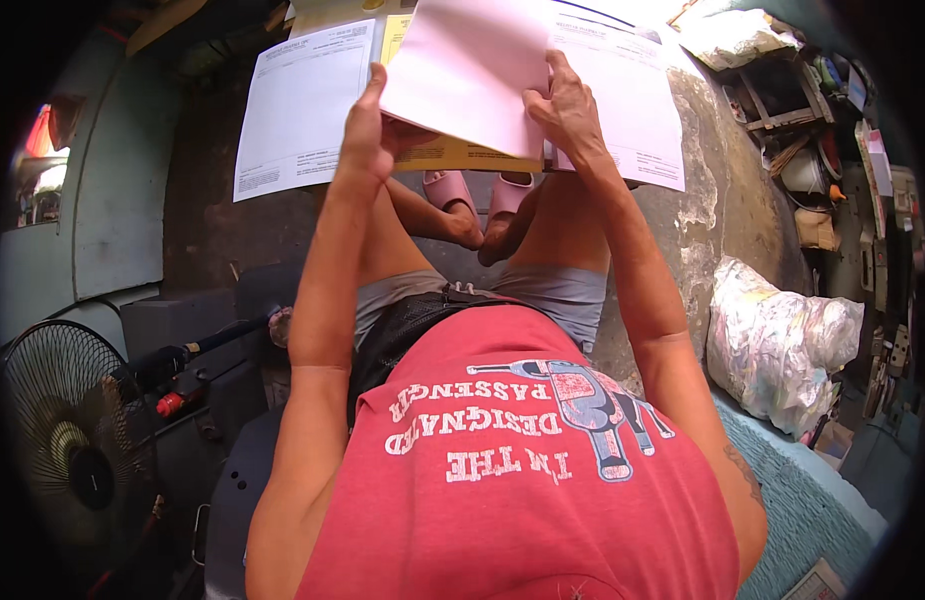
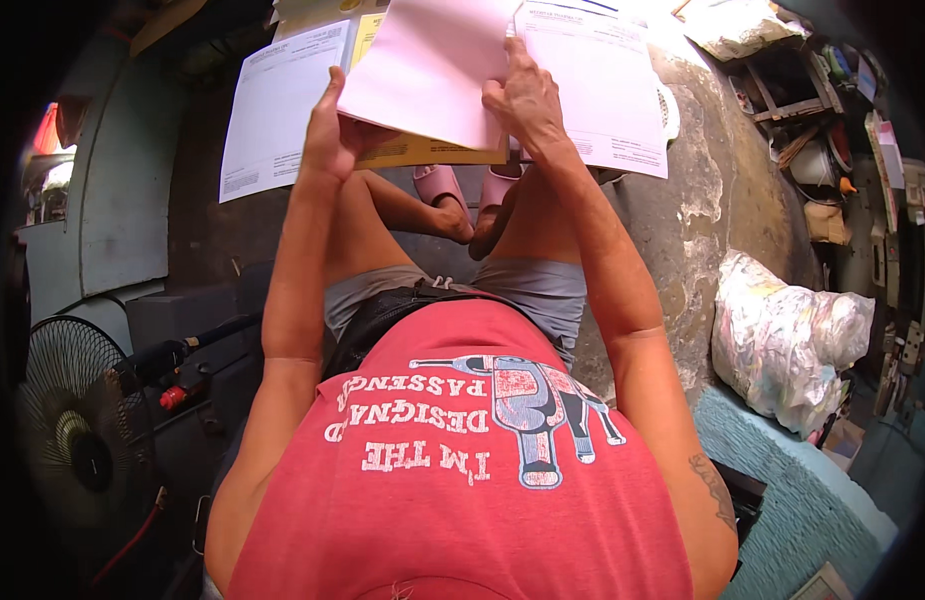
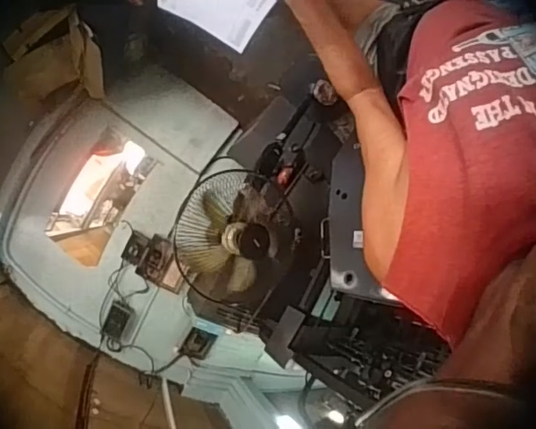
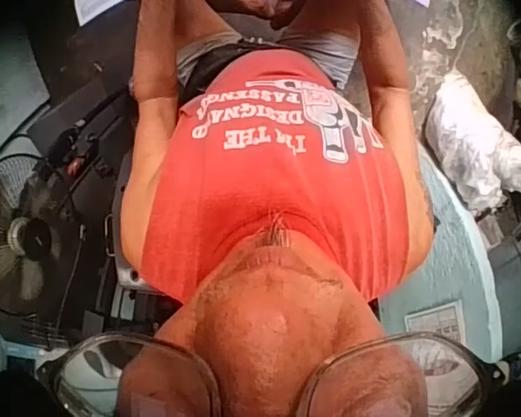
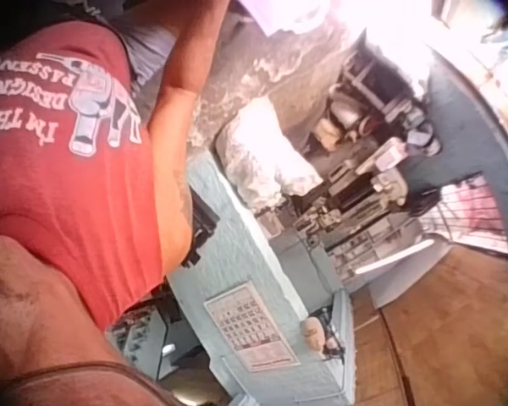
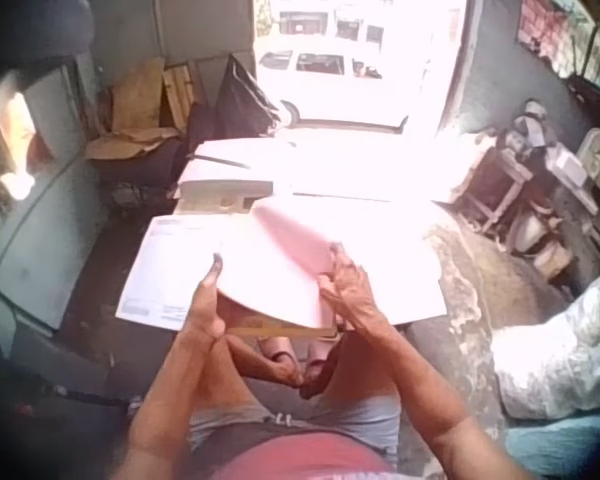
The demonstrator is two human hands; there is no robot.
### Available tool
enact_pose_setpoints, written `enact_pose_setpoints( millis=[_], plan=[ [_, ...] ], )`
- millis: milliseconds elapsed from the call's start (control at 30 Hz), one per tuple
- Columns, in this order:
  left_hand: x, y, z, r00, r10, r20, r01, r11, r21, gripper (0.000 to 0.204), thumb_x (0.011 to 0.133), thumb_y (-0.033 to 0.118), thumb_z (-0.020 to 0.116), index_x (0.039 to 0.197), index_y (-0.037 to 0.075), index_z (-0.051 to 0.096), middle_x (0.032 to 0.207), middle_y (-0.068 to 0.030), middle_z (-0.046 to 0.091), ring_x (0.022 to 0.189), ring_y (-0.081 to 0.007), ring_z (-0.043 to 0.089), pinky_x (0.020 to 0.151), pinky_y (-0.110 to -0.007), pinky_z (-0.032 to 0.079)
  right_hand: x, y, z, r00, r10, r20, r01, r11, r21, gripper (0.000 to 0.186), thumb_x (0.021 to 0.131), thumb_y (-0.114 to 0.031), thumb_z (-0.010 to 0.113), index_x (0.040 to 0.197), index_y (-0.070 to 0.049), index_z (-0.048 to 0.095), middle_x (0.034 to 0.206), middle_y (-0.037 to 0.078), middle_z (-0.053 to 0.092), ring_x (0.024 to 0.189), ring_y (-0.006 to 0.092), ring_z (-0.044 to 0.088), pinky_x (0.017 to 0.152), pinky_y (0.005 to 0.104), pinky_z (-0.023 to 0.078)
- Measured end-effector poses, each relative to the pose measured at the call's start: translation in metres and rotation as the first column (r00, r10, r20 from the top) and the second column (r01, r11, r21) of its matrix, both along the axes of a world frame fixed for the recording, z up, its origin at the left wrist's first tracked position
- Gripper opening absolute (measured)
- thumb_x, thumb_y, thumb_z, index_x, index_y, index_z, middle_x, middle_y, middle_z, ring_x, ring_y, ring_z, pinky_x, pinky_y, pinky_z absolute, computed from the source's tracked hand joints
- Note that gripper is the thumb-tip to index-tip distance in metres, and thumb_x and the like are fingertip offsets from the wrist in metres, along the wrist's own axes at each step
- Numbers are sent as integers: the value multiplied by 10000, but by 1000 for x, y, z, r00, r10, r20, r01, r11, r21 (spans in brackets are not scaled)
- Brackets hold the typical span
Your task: Sorting and organizing multi-colored (white, yellow, pink) paper forms into stacks.
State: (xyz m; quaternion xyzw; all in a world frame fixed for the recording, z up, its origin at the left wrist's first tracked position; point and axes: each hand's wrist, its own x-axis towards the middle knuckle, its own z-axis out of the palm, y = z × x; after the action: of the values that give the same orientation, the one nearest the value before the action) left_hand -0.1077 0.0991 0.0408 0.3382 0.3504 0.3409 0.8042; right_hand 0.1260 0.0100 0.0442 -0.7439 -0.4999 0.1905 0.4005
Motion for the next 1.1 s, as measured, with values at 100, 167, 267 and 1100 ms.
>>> enact_pose_setpoints(
  millis=[100, 167, 267, 1100],
  plan=[
    [-4, 39, -4, 970, -83, -229, 96, 994, 49, 504, 997, 290, 669, 1360, -34, 536, 1175, -182, 699, 1036, -271, 722, 887, -417, 617, 3, -1, 5, 964, 189, 190, -169, 979, -118, 565, 810, -144, 635, 1333, 34, 517, 1066, 321, 704, 972, 414, 718, 885, 492, 557],
    [-5, 45, -7, 796, -127, -592, 285, 941, 181, 427, 972, 235, 659, 1284, -52, 608, 1111, -172, 743, 991, -331, 741, 923, -401, 586, 7, 3, 9, 992, 119, 32, -116, 990, -85, 600, 835, -199, 686, 1351, 48, 507, 1071, 294, 713, 965, 378, 724, 862, 469, 566],
    [8, 29, -11, 549, 450, -704, 466, 535, 705, 400, 946, 211, 651, 1261, -34, 624, 1136, -209, 737, 1000, -356, 735, 944, -424, 561, 23, 12, 12, 933, -114, -341, 33, 972, -232, 655, 891, -302, 762, 1366, 81, 526, 960, 180, 727, 862, 208, 710, 762, 333, 582],
    [68, 45, -33, 327, 713, -621, 702, 256, 664, 361, 898, 241, 614, 1115, -48, 607, 947, -276, 712, 873, -430, 716, 793, -501, 582, -24, 44, -46, 628, -54, 777, -59, 991, 117, 552, 888, -103, 523, 1371, 163, 489, 1138, 302, 672, 1016, 367, 690, 865, 452, 572]
  ],
)
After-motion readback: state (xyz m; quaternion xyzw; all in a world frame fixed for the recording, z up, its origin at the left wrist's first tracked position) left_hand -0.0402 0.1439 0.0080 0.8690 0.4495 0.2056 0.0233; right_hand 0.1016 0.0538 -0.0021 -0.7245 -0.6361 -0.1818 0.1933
